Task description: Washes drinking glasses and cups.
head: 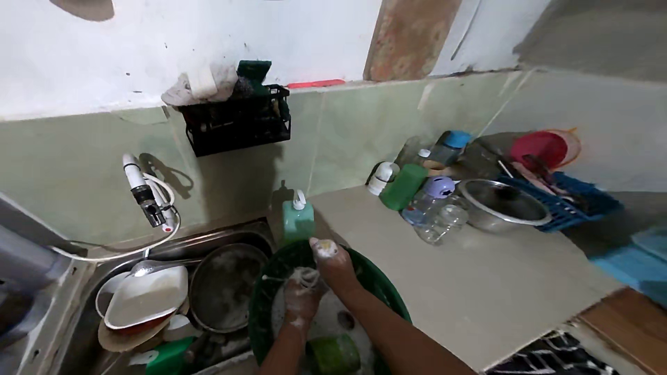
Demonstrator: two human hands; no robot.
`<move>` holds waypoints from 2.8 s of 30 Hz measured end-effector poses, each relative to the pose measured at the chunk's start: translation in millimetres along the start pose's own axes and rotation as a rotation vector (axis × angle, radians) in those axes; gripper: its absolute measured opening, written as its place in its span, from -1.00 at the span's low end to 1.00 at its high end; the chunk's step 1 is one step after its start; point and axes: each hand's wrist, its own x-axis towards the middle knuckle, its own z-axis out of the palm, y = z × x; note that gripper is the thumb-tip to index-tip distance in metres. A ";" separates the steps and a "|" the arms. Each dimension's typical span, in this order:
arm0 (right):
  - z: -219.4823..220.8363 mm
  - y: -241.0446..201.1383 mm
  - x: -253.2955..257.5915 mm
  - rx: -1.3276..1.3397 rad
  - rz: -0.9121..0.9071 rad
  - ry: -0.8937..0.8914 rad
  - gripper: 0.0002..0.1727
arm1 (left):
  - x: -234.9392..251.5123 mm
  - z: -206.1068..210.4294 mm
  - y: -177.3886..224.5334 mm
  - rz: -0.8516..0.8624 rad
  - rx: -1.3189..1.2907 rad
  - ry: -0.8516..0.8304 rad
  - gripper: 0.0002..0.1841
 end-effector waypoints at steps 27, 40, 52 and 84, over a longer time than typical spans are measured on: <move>-18.0 -41.1 -30.2 0.271 -0.261 -0.440 -0.74 | -26.1 6.1 -16.1 -0.153 -0.054 0.084 -0.43; -28.3 54.6 16.2 0.010 -0.017 -0.748 -0.30 | -10.2 -27.2 0.5 -0.254 -0.040 0.203 -0.58; -47.3 67.5 1.6 0.047 -0.379 -0.774 -0.24 | -4.8 -4.0 -5.6 -0.286 -1.253 0.268 -0.63; -130.9 225.5 89.7 -0.050 0.343 -0.163 -0.14 | -61.9 120.1 -11.1 -0.093 0.841 -0.469 -0.42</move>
